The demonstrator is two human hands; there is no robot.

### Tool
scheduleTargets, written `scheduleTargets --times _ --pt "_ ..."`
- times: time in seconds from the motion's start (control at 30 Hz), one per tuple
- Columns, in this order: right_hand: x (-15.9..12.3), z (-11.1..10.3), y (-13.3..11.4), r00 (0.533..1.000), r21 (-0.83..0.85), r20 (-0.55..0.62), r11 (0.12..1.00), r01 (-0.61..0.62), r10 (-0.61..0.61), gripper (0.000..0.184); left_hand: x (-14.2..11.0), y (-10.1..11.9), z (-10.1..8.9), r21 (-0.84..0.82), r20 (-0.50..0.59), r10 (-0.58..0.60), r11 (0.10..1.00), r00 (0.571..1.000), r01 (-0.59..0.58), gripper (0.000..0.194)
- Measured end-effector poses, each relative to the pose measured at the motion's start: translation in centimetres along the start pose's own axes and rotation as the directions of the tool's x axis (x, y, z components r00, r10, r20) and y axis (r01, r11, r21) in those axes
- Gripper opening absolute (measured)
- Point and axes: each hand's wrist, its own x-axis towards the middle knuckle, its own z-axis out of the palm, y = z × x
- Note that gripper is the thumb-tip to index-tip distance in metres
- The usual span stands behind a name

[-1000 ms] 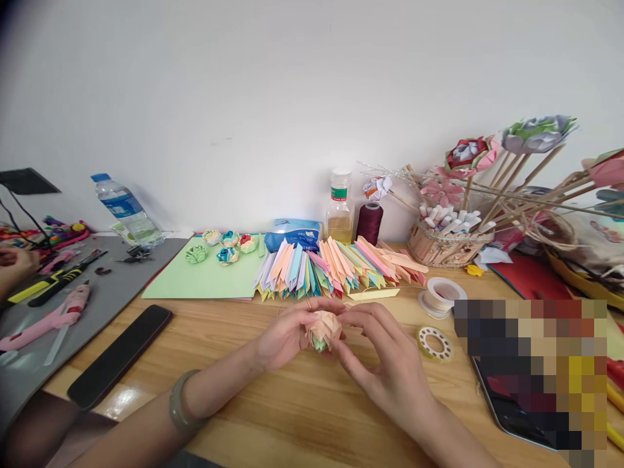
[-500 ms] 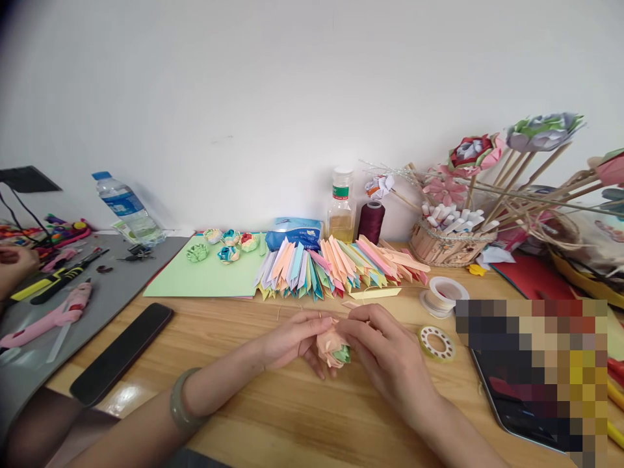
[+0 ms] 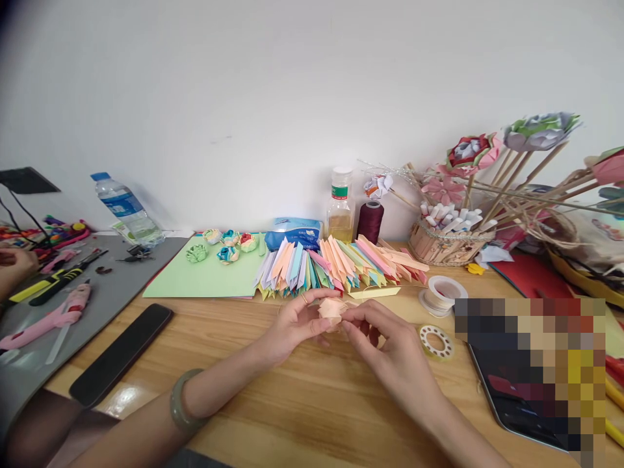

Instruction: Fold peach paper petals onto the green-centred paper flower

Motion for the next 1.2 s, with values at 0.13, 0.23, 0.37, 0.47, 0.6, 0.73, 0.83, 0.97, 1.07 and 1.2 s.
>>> scheduleTargets --times 0.13,0.23,0.37,0.47,0.6,0.73,0.83,0.97,1.07,1.2 --pt "0.21 0.14 -0.08 0.996 0.077 0.058 0.995 -0.068 0.063 0.021 0.10 -0.49 -0.14 0.275 -0.059 0.233 0.938 0.971 -0.209 0.035" --pt "0.32 0.21 -0.04 0.991 0.079 0.098 0.991 -0.104 0.096 0.024 0.13 -0.67 -0.21 0.338 -0.039 0.294 0.903 0.955 -0.264 0.036" --pt "0.26 0.27 0.25 0.991 0.040 0.102 0.995 -0.088 0.084 0.024 0.10 -0.61 -0.17 0.326 -0.035 0.252 0.918 0.967 -0.228 0.036" --pt "0.23 0.32 0.41 0.991 0.031 0.119 0.997 -0.065 0.061 0.021 0.05 -0.57 -0.12 0.274 -0.052 0.179 0.949 0.982 -0.158 0.033" --pt "0.36 0.31 0.33 0.986 0.030 0.139 0.995 -0.092 0.087 0.020 -0.02 -0.75 -0.11 0.204 -0.057 0.138 0.971 0.989 -0.124 0.035" --pt "0.47 0.24 0.34 0.982 0.005 0.155 0.994 -0.108 0.106 0.023 0.02 -0.85 -0.14 0.281 -0.058 0.148 0.951 0.987 -0.126 0.037" --pt "0.45 0.26 0.47 0.984 -0.017 0.128 0.992 -0.124 0.126 0.023 0.07 -0.69 -0.11 0.398 -0.060 0.195 0.904 0.979 -0.155 0.039" --pt "0.45 0.38 0.51 0.980 -0.028 0.144 0.990 -0.136 0.139 0.023 -0.09 -0.44 0.05 0.478 -0.058 0.235 0.860 0.970 -0.179 0.045" --pt "0.42 0.48 0.56 0.981 -0.024 0.145 0.992 -0.128 0.130 0.022 -0.23 -0.47 0.13 0.482 -0.043 0.226 0.858 0.973 -0.178 0.052" --pt "0.36 0.54 0.63 0.983 -0.012 0.136 0.992 -0.122 0.122 0.018 -0.23 -0.64 0.08 0.487 -0.023 0.248 0.849 0.968 -0.206 0.054"
